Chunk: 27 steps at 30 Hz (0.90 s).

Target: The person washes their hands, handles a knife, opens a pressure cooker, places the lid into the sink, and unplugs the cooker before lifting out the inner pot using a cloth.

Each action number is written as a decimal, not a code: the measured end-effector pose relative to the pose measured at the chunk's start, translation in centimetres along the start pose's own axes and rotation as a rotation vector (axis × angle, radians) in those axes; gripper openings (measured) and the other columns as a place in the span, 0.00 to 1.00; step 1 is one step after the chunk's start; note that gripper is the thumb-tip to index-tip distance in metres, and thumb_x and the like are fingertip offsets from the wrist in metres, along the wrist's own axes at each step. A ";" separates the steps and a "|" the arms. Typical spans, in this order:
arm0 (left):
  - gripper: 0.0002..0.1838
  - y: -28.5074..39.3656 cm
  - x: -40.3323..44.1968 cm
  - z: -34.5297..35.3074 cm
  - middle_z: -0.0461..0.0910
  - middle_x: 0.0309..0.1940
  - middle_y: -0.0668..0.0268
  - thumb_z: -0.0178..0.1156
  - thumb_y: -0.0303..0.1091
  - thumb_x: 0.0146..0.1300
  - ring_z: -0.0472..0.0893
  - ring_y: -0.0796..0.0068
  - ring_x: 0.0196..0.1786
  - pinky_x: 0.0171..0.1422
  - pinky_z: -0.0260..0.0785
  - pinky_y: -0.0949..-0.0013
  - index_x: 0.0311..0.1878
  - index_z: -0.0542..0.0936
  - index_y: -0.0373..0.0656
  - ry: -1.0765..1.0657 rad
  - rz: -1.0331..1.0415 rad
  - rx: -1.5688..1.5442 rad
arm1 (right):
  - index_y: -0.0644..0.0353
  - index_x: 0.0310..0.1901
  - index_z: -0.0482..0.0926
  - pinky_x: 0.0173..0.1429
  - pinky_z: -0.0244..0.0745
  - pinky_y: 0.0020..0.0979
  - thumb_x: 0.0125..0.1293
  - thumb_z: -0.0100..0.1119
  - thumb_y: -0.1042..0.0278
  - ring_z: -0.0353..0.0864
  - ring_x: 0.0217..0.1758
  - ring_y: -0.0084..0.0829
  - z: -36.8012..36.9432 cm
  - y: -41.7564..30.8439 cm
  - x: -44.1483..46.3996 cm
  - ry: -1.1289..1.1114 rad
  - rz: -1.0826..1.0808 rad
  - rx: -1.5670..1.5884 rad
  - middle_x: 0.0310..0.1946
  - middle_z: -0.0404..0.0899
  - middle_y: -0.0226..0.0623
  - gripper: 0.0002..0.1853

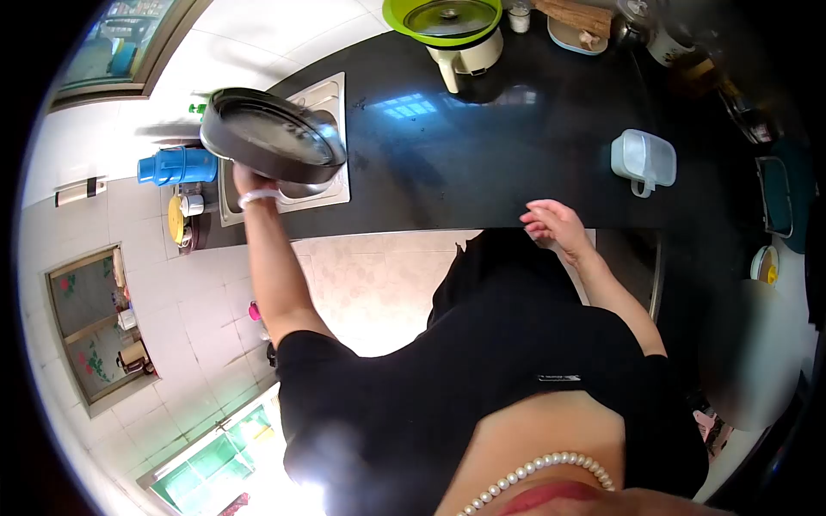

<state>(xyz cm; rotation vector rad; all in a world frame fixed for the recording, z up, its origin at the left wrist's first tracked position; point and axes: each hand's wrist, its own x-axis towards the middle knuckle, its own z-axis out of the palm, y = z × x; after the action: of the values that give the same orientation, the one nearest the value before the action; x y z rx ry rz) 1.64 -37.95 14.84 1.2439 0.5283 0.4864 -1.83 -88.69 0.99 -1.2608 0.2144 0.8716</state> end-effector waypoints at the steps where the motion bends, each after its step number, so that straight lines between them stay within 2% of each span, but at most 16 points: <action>1: 0.17 1.7 0.9 0.6 0.78 0.37 0.59 0.55 0.41 0.57 0.79 0.65 0.36 0.37 0.75 0.65 0.44 0.74 0.38 0.014 -0.043 -0.056 | 0.63 0.47 0.72 0.36 0.70 0.19 0.64 0.51 0.60 0.75 0.33 0.20 -0.5 0.7 0.1 0.046 -0.003 0.005 0.37 0.78 0.37 0.16; 3: 0.10 3.2 7.6 -5.0 0.76 0.23 0.62 0.55 0.37 0.55 0.74 0.70 0.18 0.16 0.66 0.72 0.33 0.76 0.40 0.087 -0.143 0.329 | 0.62 0.46 0.72 0.33 0.70 0.17 0.64 0.51 0.61 0.74 0.31 0.18 -1.3 1.8 0.3 0.105 0.029 0.058 0.36 0.78 0.36 0.15; 4: 0.07 3.9 6.7 -2.2 0.71 0.15 0.67 0.52 0.33 0.53 0.66 0.75 0.09 0.09 0.53 0.75 0.26 0.75 0.41 0.250 -0.051 0.466 | 0.62 0.46 0.73 0.33 0.70 0.17 0.63 0.52 0.62 0.74 0.30 0.18 -1.5 2.2 0.3 0.171 0.045 0.083 0.35 0.78 0.36 0.15; 5: 0.07 3.6 9.3 -4.4 0.73 0.17 0.66 0.54 0.34 0.52 0.68 0.74 0.11 0.10 0.55 0.74 0.27 0.76 0.40 0.150 -0.056 0.570 | 0.62 0.46 0.73 0.33 0.70 0.17 0.63 0.52 0.62 0.74 0.30 0.17 -1.5 2.5 0.4 0.237 0.062 0.108 0.34 0.78 0.36 0.14; 7: 0.10 1.9 12.7 -5.6 0.74 0.18 0.64 0.56 0.36 0.49 0.68 0.74 0.11 0.10 0.55 0.73 0.30 0.76 0.39 0.233 0.119 0.772 | 0.62 0.46 0.73 0.34 0.71 0.19 0.63 0.51 0.63 0.75 0.30 0.18 -1.0 2.1 0.2 0.316 0.055 0.133 0.34 0.78 0.35 0.13; 8: 0.13 1.2 13.0 -5.3 0.76 0.22 0.62 0.58 0.37 0.47 0.72 0.72 0.17 0.18 0.64 0.69 0.33 0.77 0.38 0.296 0.119 0.835 | 0.62 0.46 0.73 0.35 0.71 0.19 0.63 0.51 0.63 0.75 0.31 0.18 -0.6 2.1 0.4 0.337 0.067 0.159 0.34 0.78 0.35 0.14; 9: 0.14 -0.3 14.2 -6.1 0.78 0.27 0.60 0.59 0.38 0.45 0.76 0.68 0.27 0.33 0.70 0.67 0.33 0.77 0.38 0.320 0.299 1.019 | 0.61 0.46 0.73 0.36 0.71 0.20 0.63 0.51 0.62 0.75 0.32 0.19 -0.2 1.9 0.7 0.360 0.075 0.182 0.34 0.78 0.35 0.14; 11: 0.15 -0.8 13.3 -4.0 0.79 0.32 0.55 0.58 0.38 0.44 0.78 0.63 0.37 0.46 0.69 0.65 0.34 0.77 0.38 0.313 0.215 1.239 | 0.61 0.46 0.73 0.37 0.71 0.20 0.63 0.52 0.61 0.75 0.33 0.19 1.1 1.3 1.3 0.363 0.069 0.186 0.35 0.78 0.35 0.14; 13: 0.15 -2.5 13.7 -4.0 0.79 0.36 0.49 0.56 0.39 0.44 0.78 0.55 0.40 0.47 0.68 0.62 0.35 0.77 0.41 0.274 0.176 1.361 | 0.60 0.46 0.73 0.38 0.71 0.20 0.63 0.52 0.60 0.75 0.33 0.19 2.3 0.5 2.1 0.365 0.065 0.166 0.36 0.78 0.34 0.14; 16: 0.17 -5.3 15.0 -5.4 0.76 0.40 0.46 0.55 0.40 0.46 0.76 0.49 0.45 0.51 0.67 0.58 0.38 0.76 0.42 0.232 0.142 1.521 | 0.60 0.46 0.73 0.39 0.70 0.21 0.63 0.51 0.59 0.74 0.34 0.19 3.4 -0.6 3.3 0.349 0.054 0.118 0.36 0.78 0.33 0.15; 20: 0.17 -9.4 17.4 -8.4 0.76 0.41 0.47 0.56 0.41 0.46 0.75 0.50 0.45 0.52 0.67 0.57 0.40 0.75 0.43 0.248 0.101 1.546 | 0.60 0.46 0.73 0.39 0.71 0.21 0.63 0.51 0.59 0.74 0.34 0.19 3.7 -1.1 4.5 0.364 0.057 0.069 0.35 0.78 0.33 0.15; 27: 0.20 -11.5 17.3 -6.6 0.74 0.44 0.50 0.58 0.42 0.45 0.74 0.52 0.49 0.54 0.66 0.58 0.43 0.74 0.47 0.325 -0.019 1.577 | 0.61 0.47 0.72 0.39 0.71 0.22 0.63 0.51 0.61 0.74 0.35 0.20 4.3 -1.1 5.0 0.429 0.129 0.060 0.36 0.77 0.34 0.15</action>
<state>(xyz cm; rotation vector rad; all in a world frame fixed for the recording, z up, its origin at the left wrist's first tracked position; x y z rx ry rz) 11.79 -25.28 0.25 2.6586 1.3096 0.1794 0.96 -82.62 0.28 -1.3784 0.6641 0.6885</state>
